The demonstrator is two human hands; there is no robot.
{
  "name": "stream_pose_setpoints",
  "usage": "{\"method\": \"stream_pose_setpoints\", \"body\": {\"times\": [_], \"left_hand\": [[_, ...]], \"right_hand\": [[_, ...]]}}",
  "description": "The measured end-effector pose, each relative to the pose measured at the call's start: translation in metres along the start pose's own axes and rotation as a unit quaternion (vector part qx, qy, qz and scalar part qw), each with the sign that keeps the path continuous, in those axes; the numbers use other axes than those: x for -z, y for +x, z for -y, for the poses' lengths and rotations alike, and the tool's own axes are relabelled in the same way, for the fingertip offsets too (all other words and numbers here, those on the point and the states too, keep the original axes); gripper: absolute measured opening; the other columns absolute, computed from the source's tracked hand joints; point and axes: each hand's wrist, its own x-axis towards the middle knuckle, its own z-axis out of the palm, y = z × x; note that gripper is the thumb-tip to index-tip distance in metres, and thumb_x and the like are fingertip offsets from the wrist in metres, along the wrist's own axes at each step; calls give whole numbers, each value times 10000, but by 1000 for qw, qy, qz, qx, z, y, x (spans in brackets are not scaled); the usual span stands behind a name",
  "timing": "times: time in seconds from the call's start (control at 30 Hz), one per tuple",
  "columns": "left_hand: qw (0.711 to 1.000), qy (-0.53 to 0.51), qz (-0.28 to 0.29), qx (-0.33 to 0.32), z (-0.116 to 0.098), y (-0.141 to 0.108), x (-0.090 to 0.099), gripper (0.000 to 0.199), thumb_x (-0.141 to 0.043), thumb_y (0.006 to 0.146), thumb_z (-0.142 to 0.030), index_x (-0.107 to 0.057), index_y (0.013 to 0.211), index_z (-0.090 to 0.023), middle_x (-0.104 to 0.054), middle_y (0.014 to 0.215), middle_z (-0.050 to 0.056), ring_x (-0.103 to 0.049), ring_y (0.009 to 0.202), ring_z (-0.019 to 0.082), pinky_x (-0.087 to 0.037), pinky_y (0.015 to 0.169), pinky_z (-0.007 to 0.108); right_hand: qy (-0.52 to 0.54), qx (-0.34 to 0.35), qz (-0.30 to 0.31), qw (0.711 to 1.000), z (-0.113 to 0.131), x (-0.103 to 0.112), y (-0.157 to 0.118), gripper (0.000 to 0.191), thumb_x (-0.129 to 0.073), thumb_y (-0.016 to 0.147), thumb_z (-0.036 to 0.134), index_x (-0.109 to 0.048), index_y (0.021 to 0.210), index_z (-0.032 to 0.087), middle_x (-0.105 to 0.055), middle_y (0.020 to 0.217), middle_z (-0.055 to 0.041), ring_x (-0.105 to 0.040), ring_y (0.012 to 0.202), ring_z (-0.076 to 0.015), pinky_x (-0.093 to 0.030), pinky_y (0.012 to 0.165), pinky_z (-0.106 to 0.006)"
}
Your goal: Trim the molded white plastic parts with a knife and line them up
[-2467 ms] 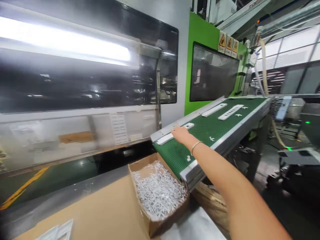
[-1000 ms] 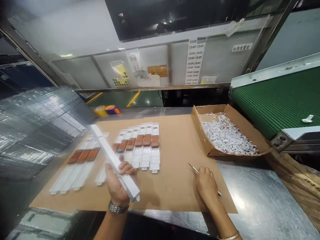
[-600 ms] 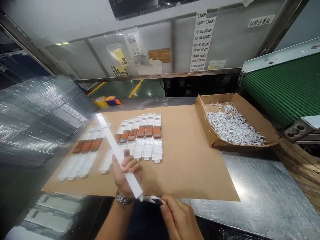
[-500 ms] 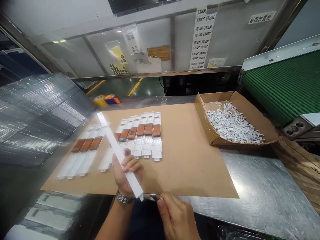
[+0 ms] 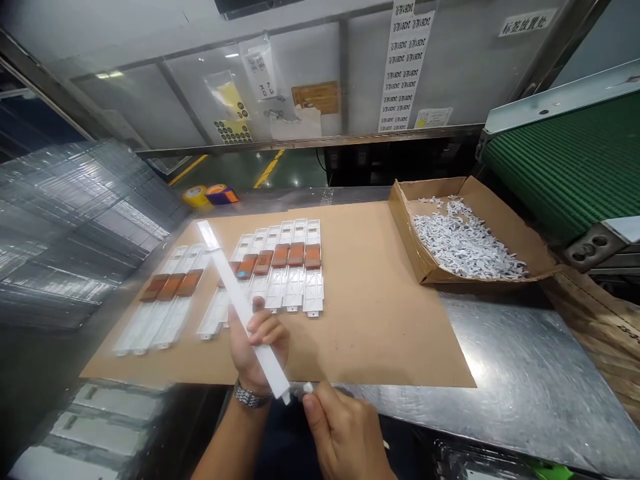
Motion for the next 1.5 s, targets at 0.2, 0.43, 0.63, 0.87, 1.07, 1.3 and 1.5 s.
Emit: {"method": "stream_pose_setpoints", "body": {"times": [0.2,0.43,0.63,0.87,1.07,1.3,1.5], "left_hand": [[1000,7,-7,6,2,-1,0,558,-244,905,-566,-600,904,-136,-481,504,-53,-438,396,41,-367,428,153],[1000,11,-10,10,5,-1,-1,579,-205,911,-564,-597,901,-139,-481,503,-52,-440,398,42,-361,426,156],[1000,13,-11,12,6,0,0,604,-195,906,-571,-612,892,-135,-468,492,-50,-432,384,44,-375,417,156],[999,25,-11,17,7,-1,1,534,-259,906,-559,-604,907,-151,-454,499,-60,-412,386,40,-350,420,153],[999,32,-7,17,7,-1,0,540,-248,908,-555,-606,897,-151,-439,493,-59,-394,383,44,-352,418,159],[1000,22,-9,20,8,-2,1,564,-231,907,-561,-608,902,-141,-446,497,-55,-407,386,46,-376,419,162],[999,16,-10,26,8,-3,1,532,-274,903,-554,-610,900,-142,-462,498,-51,-429,392,49,-380,420,159]], "right_hand": [[20,-10,10,1000,0,1,2,337,-317,966,365,-386,669,222,-468,559,41,-431,472,-108,-282,477,-221],[33,-21,19,999,-2,3,0,348,-323,963,376,-361,653,221,-443,552,45,-403,474,-104,-272,473,-226],[39,-28,20,999,-3,2,-2,350,-318,963,386,-374,661,219,-440,555,47,-410,479,-103,-275,476,-225],[40,-33,23,998,-1,5,1,363,-323,961,387,-362,642,219,-434,543,47,-407,468,-101,-276,464,-221],[39,-38,26,998,0,5,-2,365,-321,961,395,-368,644,219,-439,550,43,-413,476,-106,-273,471,-223],[38,-42,33,998,-4,4,-5,362,-319,962,405,-362,655,218,-432,561,44,-410,489,-107,-257,485,-229],[28,-38,30,998,-4,3,-5,358,-315,964,398,-358,657,218,-421,562,46,-403,485,-106,-253,488,-232]]}}
